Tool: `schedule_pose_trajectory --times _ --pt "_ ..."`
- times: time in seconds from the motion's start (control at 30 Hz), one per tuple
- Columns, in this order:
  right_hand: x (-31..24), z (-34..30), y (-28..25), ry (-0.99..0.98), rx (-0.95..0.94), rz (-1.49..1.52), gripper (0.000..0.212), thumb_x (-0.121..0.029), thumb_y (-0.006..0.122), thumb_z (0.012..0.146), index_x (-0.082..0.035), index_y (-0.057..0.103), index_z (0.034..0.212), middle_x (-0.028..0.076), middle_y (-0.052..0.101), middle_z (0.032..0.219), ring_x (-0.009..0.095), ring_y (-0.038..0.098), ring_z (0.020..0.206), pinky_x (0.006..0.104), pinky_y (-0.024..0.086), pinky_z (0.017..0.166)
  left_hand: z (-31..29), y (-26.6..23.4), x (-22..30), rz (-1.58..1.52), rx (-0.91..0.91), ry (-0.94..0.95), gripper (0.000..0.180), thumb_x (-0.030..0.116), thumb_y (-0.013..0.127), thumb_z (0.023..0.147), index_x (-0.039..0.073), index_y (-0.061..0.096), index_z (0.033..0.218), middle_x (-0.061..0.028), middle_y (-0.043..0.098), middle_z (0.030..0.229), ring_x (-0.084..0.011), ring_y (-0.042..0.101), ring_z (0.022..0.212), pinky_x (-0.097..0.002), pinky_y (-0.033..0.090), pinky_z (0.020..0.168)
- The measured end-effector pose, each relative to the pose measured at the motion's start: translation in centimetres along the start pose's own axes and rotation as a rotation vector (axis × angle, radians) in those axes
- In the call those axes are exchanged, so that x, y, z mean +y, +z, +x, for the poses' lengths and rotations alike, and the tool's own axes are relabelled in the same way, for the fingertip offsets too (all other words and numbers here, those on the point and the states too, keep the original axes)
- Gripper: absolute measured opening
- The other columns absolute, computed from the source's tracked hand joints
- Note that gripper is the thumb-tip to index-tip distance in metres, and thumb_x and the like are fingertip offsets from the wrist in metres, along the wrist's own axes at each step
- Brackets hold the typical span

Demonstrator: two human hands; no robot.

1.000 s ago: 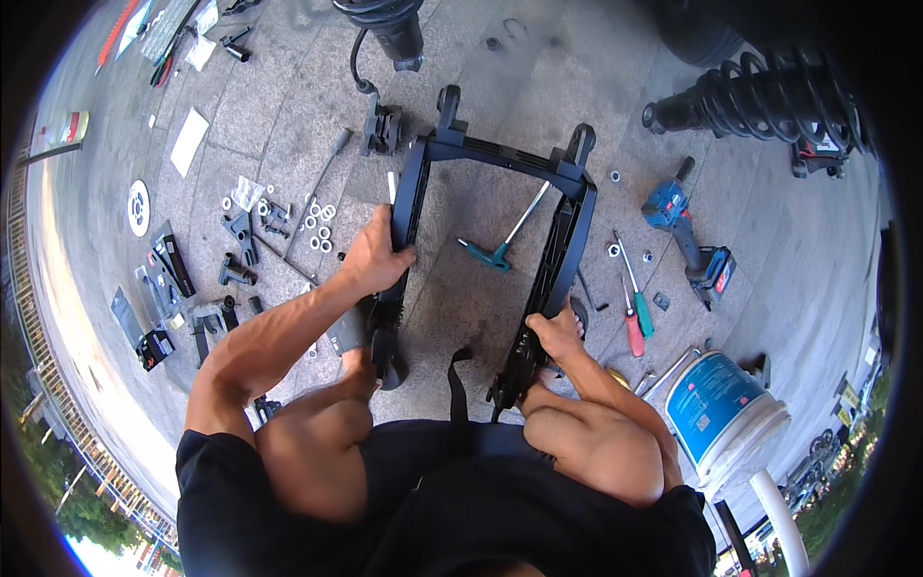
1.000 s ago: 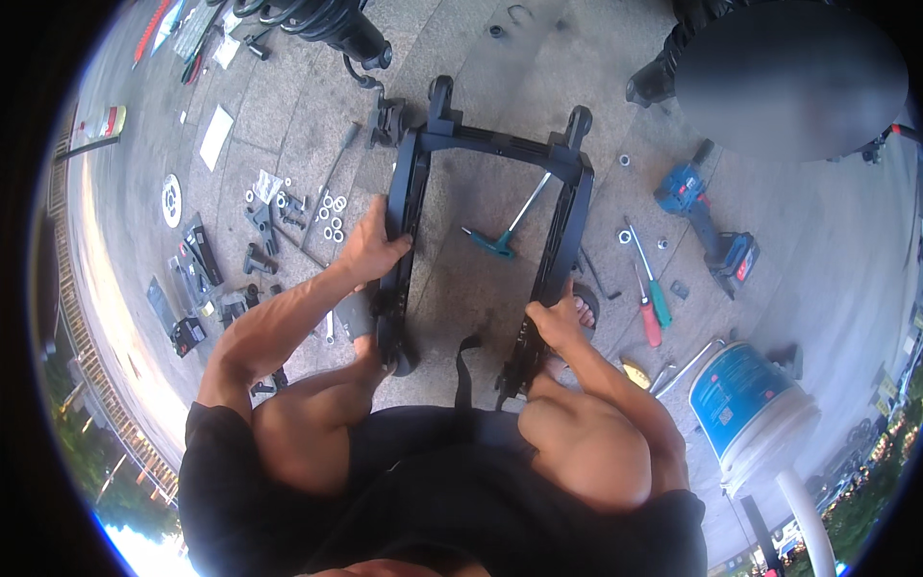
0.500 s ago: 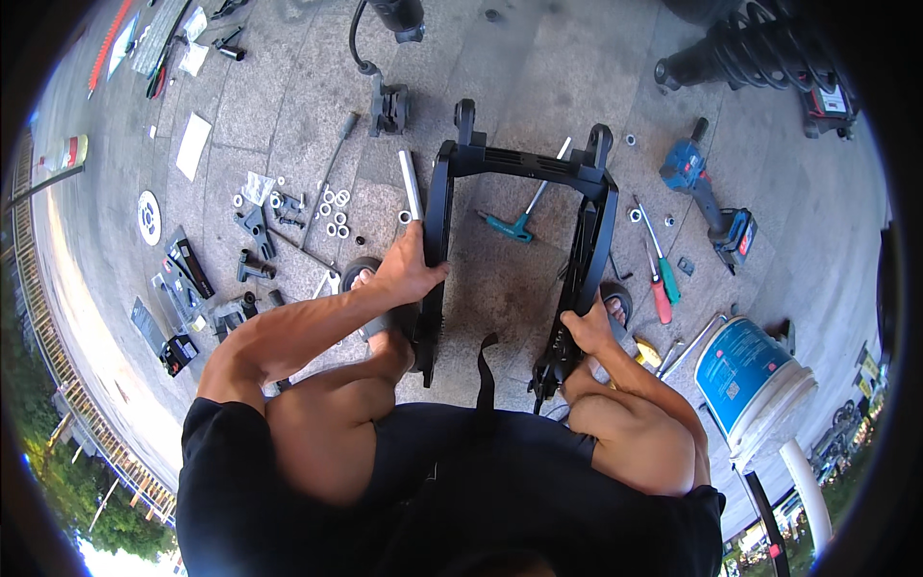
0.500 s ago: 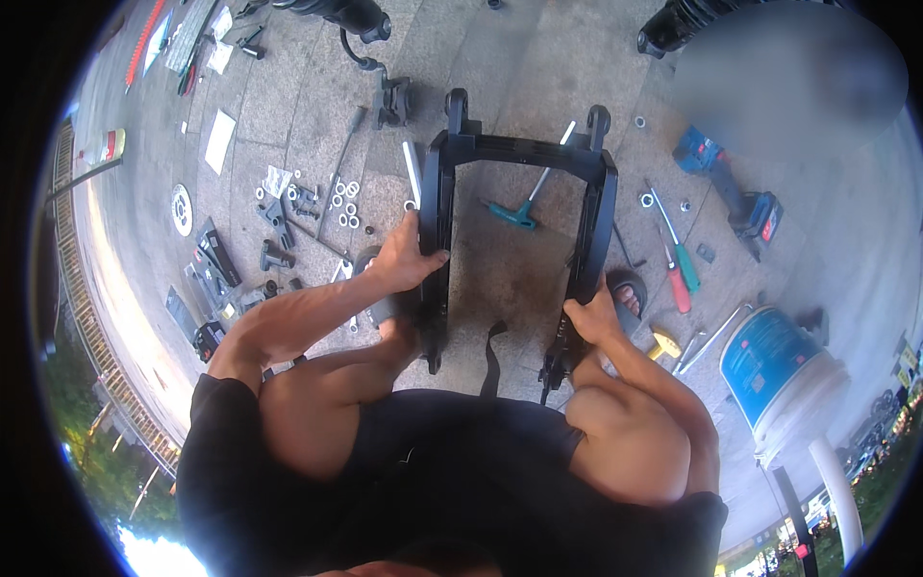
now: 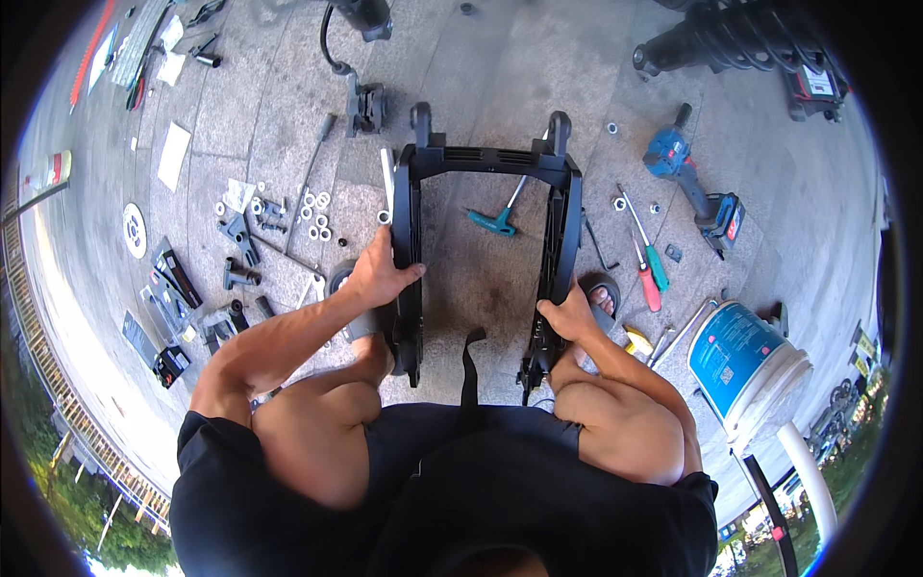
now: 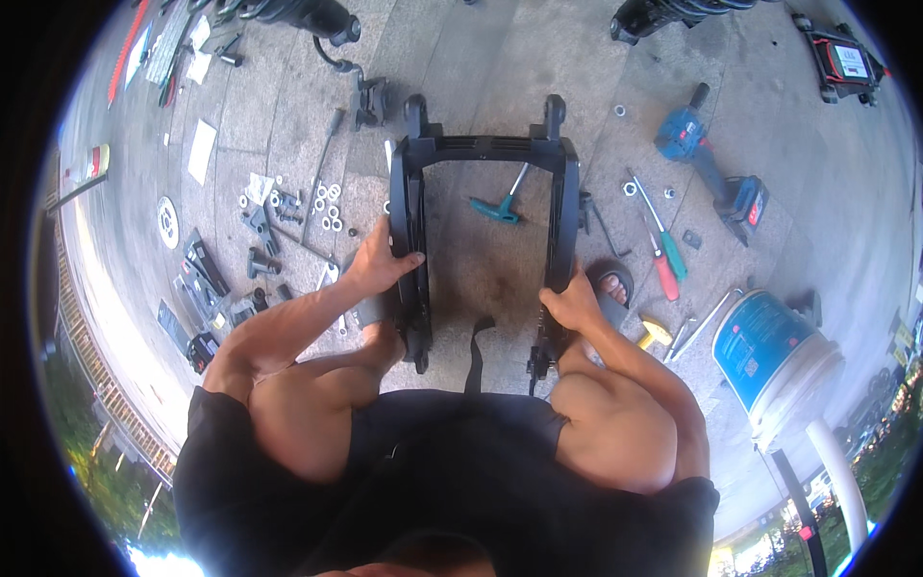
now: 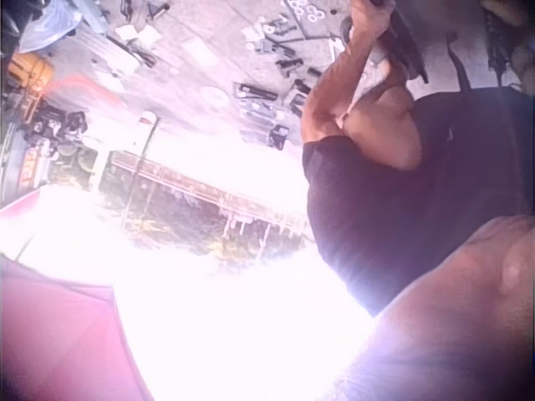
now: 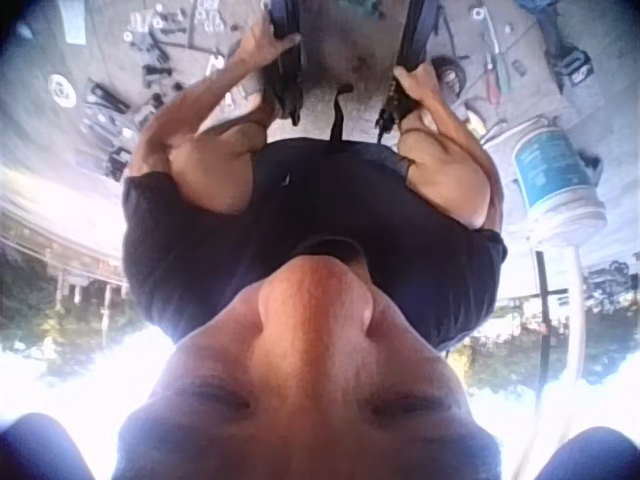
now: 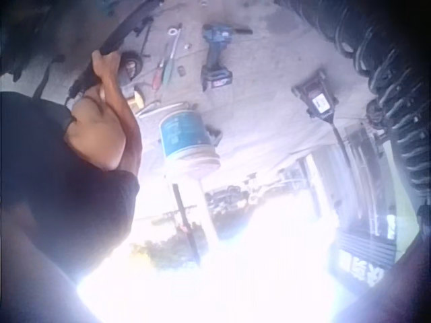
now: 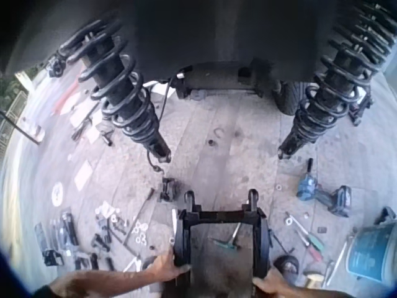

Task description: The person assembles a vehicle suspension subframe by inserting a metal rod, using pliers to remove a rubber bushing, and then using a hammer and punch to install a new bushing. The person works on the subframe while sitting on the floor.

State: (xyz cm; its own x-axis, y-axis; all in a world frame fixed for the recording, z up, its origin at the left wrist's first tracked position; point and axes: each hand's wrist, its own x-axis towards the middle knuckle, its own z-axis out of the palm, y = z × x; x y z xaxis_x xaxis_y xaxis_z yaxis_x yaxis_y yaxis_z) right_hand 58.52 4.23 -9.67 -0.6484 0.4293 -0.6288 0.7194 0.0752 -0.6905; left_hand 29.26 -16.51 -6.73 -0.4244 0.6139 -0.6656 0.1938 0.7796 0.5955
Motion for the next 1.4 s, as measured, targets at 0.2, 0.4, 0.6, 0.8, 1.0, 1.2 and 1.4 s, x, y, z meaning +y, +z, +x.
schedule_pose_trajectory --times 0.2,0.4,0.6,0.8,1.0,1.2,1.4 --pt "-0.7 -0.4 0.2 0.114 0.006 -0.024 0.068 -0.025 0.069 0.075 0.003 0.040 0.130 0.030 0.056 0.117 0.043 0.054 0.113 0.0426 0.044 0.096 4.9 -2.8 -2.2 -0.282 0.193 -0.076 0.047 0.040 0.061 0.089 -0.002 0.059 0.110 -0.0255 0.066 0.102 -0.0407 0.066 0.090 -0.0462 0.052 0.077" --pt "0.1 -0.5 -0.8 0.014 0.027 -0.233 0.083 -0.041 0.071 0.079 0.001 0.034 0.139 0.030 0.052 0.125 0.044 0.052 0.117 0.0450 0.041 0.099 9.9 -1.9 -3.2 0.424 0.270 -0.043 0.038 0.035 0.062 0.086 -0.001 0.059 0.095 -0.0276 0.065 0.088 -0.0434 0.064 0.090 -0.0489 0.051 0.078" --pt "-1.1 -0.7 -4.0 -0.098 0.165 -0.313 0.070 -0.035 0.066 0.086 0.001 0.036 0.139 0.029 0.051 0.126 0.044 0.052 0.116 0.0457 0.041 0.099 9.2 -3.4 -1.2 0.336 0.471 0.158 0.029 0.018 0.061 0.085 0.000 0.047 0.102 -0.0270 0.063 0.078 -0.0448 0.064 0.069 -0.0514 0.052 0.065" --pt "-8.6 3.6 -9.6 -0.442 0.146 -0.438 0.053 -0.031 0.063 0.088 0.000 0.050 0.129 0.024 0.055 0.123 0.040 0.057 0.109 0.0439 0.046 0.094 6.5 -10.6 7.9 0.234 0.400 0.557 0.028 0.016 0.058 0.089 0.001 0.052 0.113 -0.0183 0.065 0.082 -0.0300 0.066 0.068 -0.0425 0.053 0.064" --pt "-17.8 14.6 -13.7 -0.453 0.110 -0.319 0.052 -0.036 0.061 0.090 -0.006 0.053 0.131 0.018 0.063 0.115 0.030 0.063 0.100 0.0396 0.050 0.086 14.7 -10.6 20.7 0.426 -0.258 0.446 0.045 0.025 0.063 0.089 0.001 0.055 0.127 -0.0165 0.066 0.109 -0.0255 0.064 0.099 -0.0364 0.047 0.092" --pt "-17.9 19.0 -13.7 -0.305 -0.041 -0.466 0.039 -0.032 0.064 0.089 -0.005 0.064 0.117 0.017 0.068 0.102 0.028 0.065 0.097 0.0384 0.049 0.084 17.2 -8.6 20.3 0.440 -0.312 0.465 0.048 0.024 0.066 0.086 0.001 0.057 0.127 -0.0158 0.065 0.113 -0.0258 0.062 0.105 -0.0356 0.045 0.095" --pt "-15.6 18.8 -12.6 -0.379 0.027 -0.357 0.036 -0.026 0.060 0.093 -0.003 0.060 0.121 0.012 0.067 0.104 0.020 0.062 0.098 0.0336 0.046 0.089 17.7 -10.2 16.9 0.529 -0.371 0.464 0.046 0.022 0.066 0.085 0.000 0.059 0.124 -0.0131 0.068 0.106 -0.0235 0.064 0.097 -0.0343 0.047 0.091"
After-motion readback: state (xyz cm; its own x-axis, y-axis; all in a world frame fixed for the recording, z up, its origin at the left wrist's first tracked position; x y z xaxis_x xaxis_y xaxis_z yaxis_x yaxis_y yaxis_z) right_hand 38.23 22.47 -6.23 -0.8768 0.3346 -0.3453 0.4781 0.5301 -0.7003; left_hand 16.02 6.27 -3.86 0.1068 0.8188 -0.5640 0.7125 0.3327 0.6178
